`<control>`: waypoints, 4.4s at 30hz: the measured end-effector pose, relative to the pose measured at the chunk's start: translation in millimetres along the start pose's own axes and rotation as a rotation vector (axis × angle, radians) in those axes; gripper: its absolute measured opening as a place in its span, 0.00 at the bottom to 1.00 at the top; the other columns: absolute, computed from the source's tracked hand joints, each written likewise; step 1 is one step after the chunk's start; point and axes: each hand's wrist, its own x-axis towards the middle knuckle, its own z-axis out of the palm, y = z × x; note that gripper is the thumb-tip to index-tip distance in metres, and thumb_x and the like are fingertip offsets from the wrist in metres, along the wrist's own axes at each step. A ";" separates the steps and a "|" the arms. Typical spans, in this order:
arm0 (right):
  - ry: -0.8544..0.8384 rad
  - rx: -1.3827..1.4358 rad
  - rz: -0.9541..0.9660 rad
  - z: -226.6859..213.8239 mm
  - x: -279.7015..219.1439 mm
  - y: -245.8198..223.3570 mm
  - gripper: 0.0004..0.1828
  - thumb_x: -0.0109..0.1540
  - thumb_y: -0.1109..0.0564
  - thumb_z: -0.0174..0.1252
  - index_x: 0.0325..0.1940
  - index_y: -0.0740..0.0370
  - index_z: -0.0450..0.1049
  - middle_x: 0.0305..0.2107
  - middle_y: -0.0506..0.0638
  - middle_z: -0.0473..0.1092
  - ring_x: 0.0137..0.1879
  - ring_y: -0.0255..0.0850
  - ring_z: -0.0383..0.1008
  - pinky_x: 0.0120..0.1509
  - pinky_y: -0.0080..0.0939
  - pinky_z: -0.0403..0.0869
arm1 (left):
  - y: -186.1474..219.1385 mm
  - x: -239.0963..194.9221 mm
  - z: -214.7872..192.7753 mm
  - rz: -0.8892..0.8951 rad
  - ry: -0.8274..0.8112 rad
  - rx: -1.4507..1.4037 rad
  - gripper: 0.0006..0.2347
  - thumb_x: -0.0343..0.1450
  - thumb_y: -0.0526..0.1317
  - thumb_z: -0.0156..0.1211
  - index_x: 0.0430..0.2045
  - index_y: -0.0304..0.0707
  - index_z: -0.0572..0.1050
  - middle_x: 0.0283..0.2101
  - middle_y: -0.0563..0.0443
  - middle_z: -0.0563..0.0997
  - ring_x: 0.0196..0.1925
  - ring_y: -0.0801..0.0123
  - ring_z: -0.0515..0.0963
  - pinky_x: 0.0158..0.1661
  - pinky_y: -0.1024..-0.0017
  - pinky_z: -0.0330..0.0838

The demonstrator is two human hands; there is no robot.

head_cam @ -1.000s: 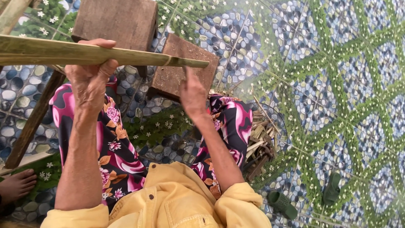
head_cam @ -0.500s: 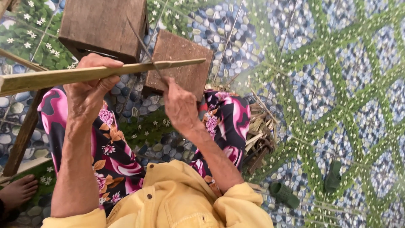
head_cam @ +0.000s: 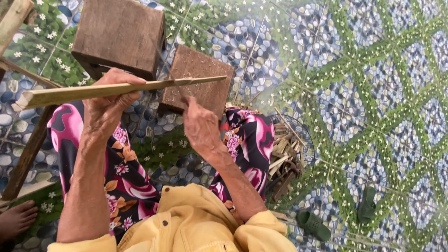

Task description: The person uses a knife to shave and shape a long piece of bamboo, repeatedly rotating it to smooth the surface. The person works over a wooden block placed on the floor.

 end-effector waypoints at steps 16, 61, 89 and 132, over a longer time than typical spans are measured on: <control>0.052 -0.011 0.015 19.9 1.3 22.3 0.13 0.73 0.61 0.42 0.51 0.70 0.71 0.13 0.48 0.68 0.14 0.36 0.66 0.14 0.38 0.67 | 5.7 2.3 1.7 -0.008 0.020 0.030 0.07 0.80 0.34 0.58 0.51 0.35 0.76 0.50 0.45 0.75 0.52 0.62 0.74 0.54 0.68 0.71; -0.068 0.360 0.368 35.7 0.5 69.5 0.14 0.68 0.56 0.46 0.56 0.57 0.71 0.34 0.68 0.77 0.44 0.69 0.80 0.46 0.69 0.77 | -6.6 7.9 22.7 -0.203 0.208 -0.195 0.14 0.74 0.30 0.62 0.43 0.36 0.59 0.57 0.42 0.66 0.61 0.56 0.76 0.62 0.68 0.73; 0.257 0.729 0.565 64.7 41.7 84.3 0.18 0.64 0.41 0.63 0.39 0.58 0.77 0.22 0.53 0.74 0.28 0.43 0.75 0.35 0.42 0.78 | 11.9 11.3 28.5 -0.135 0.201 0.037 0.06 0.78 0.39 0.58 0.46 0.40 0.72 0.52 0.44 0.77 0.58 0.65 0.78 0.57 0.68 0.73; -0.133 -0.042 0.059 11.1 2.7 27.4 0.13 0.76 0.59 0.40 0.49 0.70 0.68 0.17 0.49 0.68 0.13 0.34 0.67 0.08 0.31 0.70 | -21.6 -3.1 -4.8 -0.047 0.046 -0.010 0.04 0.80 0.35 0.65 0.42 0.40 0.74 0.45 0.49 0.78 0.49 0.67 0.81 0.54 0.68 0.82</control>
